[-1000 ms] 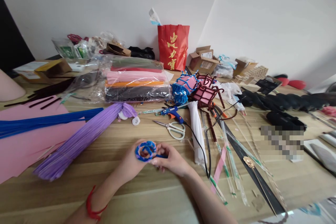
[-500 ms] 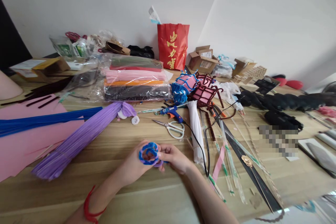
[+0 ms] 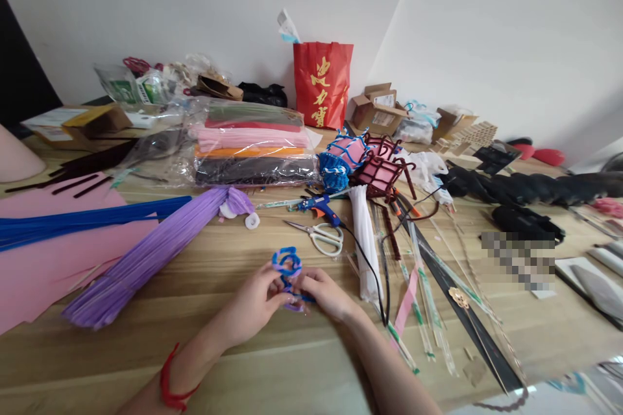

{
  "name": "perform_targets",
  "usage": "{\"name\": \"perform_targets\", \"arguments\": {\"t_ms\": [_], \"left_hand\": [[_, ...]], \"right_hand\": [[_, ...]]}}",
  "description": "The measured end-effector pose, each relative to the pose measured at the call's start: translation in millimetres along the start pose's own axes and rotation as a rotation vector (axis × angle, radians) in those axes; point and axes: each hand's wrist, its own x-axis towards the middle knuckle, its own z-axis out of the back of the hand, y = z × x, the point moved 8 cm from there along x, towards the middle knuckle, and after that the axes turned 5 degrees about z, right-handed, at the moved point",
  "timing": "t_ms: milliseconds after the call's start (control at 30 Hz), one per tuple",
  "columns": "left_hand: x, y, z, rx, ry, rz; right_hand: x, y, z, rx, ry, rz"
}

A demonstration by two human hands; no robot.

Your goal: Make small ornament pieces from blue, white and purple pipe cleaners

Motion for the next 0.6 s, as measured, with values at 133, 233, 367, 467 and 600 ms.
{"name": "perform_targets", "arguments": {"t_ms": [133, 233, 367, 467, 600], "left_hand": [[1, 6, -2.9, -0.103, 0.044, 0.046], [3, 10, -2.9, -0.143, 0.047, 0.085], [4, 4, 5.7, -0.078, -0.058, 0.039], [6, 3, 12.2, -0.061, -0.135, 0.002], [8, 11, 13.6, -0.069, -0.141, 0.030]], "right_hand": [[-2, 9, -2, -0.059, -0.011, -0.006], [-2, 8, 0, 0.023, -0.040, -0.005], [0, 4, 4, 0.113, -0.092, 0.040], [1, 0, 10, 0.183, -0.148, 0.066], [3, -6, 15, 0.240, -0.193, 0.066]]}}
